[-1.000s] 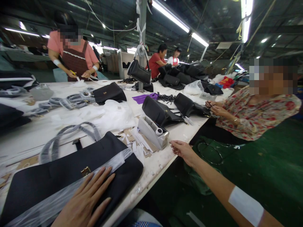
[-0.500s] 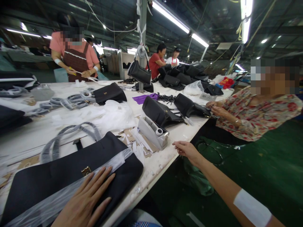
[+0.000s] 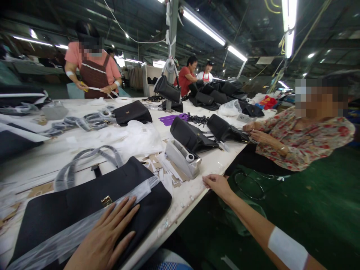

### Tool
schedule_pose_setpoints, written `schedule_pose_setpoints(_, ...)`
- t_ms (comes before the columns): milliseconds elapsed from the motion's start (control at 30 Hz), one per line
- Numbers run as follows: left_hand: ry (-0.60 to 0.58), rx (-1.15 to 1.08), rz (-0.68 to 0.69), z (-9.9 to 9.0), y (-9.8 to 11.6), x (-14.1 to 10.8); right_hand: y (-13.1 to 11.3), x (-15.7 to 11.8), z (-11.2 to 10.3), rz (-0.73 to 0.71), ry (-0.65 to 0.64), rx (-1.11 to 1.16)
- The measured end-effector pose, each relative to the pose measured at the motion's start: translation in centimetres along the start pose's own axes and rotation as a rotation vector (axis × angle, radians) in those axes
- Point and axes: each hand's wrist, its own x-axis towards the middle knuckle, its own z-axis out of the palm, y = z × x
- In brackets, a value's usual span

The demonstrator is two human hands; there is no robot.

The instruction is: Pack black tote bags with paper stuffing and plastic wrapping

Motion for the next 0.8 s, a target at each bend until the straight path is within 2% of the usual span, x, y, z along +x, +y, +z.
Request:
schedule_pose_setpoints(233, -0.002, 0.027, -0.001, 0.1, 0.2, -0.2, 3.3, -2.8, -1.4, -0.008, 0.037, 0.042)
schedule_pose_setpoints(467, -0.001, -0.036, -0.005, 0.5, 0.1, 0.0, 3.6, -2.1, -1.1, 0.199, -0.051, 0.183)
schedule_pose_setpoints(567, -0.002, -0.023, 0.000, 0.4, 0.2, 0.0, 4.4, -1.8, -0.9, 0.284, -0.107, 0.203)
schedule_pose_setpoints(667, -0.003, -0.016, -0.005, 0.3, 0.2, 0.0, 5.6, -1.9, -1.6, 0.296, -0.138, 0.008)
schedule_pose_setpoints(733, -0.014, -0.010, -0.012, 0.3, 0.2, -0.1, 5.7, -1.8, -2.5, 0.220, -0.065, -0.167)
schedule_pose_setpoints(800, -0.032, -0.007, -0.014, 0.2, 0.2, -0.2, 4.4, -1.6, -3.4, 0.117, 0.064, -0.248)
